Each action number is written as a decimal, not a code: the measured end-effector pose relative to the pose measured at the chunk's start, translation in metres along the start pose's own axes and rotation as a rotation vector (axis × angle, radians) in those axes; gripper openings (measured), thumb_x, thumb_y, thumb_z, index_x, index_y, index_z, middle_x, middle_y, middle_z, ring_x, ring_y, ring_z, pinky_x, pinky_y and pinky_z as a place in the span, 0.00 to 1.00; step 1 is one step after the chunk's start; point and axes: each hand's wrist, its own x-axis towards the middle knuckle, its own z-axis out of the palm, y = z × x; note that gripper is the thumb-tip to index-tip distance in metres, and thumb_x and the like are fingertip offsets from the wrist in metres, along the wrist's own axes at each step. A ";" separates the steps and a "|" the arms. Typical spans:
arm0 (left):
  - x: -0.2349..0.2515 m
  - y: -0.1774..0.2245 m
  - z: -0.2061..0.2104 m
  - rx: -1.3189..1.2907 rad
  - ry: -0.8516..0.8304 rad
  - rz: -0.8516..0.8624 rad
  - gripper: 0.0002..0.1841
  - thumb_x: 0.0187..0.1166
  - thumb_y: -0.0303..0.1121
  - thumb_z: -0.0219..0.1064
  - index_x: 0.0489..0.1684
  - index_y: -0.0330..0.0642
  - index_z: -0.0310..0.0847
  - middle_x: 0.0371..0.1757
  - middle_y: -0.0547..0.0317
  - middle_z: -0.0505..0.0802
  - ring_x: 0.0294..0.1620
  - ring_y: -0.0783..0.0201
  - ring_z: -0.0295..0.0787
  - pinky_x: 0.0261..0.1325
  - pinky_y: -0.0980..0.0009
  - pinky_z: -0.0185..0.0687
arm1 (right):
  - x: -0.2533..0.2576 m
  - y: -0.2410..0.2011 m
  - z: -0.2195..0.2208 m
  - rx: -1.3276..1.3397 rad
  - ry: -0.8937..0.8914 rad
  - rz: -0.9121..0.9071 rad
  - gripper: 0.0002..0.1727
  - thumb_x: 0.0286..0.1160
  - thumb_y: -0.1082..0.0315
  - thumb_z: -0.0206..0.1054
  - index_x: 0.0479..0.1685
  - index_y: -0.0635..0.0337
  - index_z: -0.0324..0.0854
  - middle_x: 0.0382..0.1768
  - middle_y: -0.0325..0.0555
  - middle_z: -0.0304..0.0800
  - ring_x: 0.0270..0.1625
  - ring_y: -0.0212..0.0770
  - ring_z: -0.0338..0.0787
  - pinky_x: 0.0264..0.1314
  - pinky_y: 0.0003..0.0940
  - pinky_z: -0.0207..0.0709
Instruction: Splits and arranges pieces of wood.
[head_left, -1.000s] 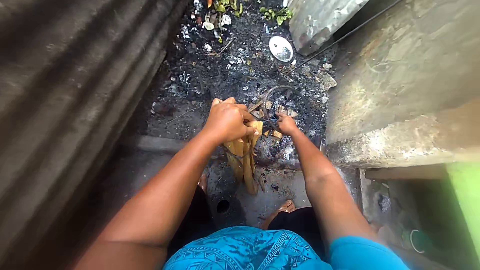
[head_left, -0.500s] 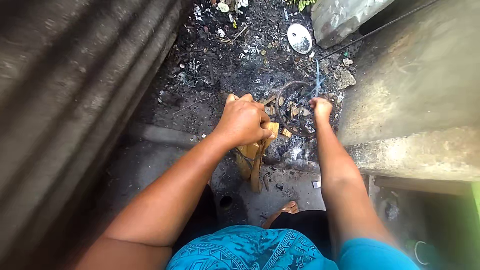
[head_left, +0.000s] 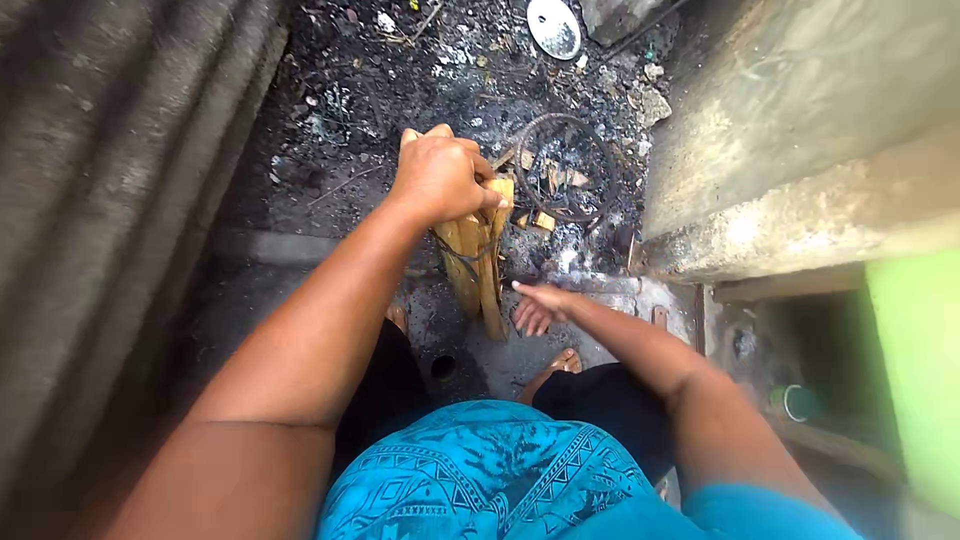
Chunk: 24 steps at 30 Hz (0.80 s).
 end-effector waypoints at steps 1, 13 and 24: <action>-0.001 0.005 0.001 0.014 0.006 -0.001 0.19 0.73 0.62 0.70 0.48 0.64 0.96 0.58 0.67 0.94 0.67 0.51 0.81 0.67 0.39 0.64 | 0.005 0.019 0.019 0.136 0.006 0.020 0.55 0.82 0.23 0.29 0.66 0.67 0.80 0.55 0.57 0.93 0.50 0.52 0.94 0.54 0.51 0.86; -0.107 0.146 0.040 0.134 -0.003 0.351 0.19 0.68 0.53 0.77 0.45 0.49 0.93 0.47 0.52 0.94 0.57 0.39 0.85 0.57 0.30 0.71 | 0.007 0.060 0.149 1.503 0.162 -0.227 0.56 0.77 0.18 0.28 0.89 0.57 0.52 0.67 0.70 0.82 0.56 0.59 0.91 0.54 0.48 0.87; -0.051 0.059 0.078 -0.662 -0.638 -0.517 0.46 0.82 0.74 0.43 0.82 0.41 0.71 0.77 0.35 0.81 0.77 0.34 0.77 0.73 0.29 0.69 | -0.007 0.064 0.147 1.636 0.132 -0.199 0.34 0.86 0.39 0.52 0.81 0.53 0.65 0.72 0.59 0.79 0.66 0.56 0.85 0.62 0.53 0.83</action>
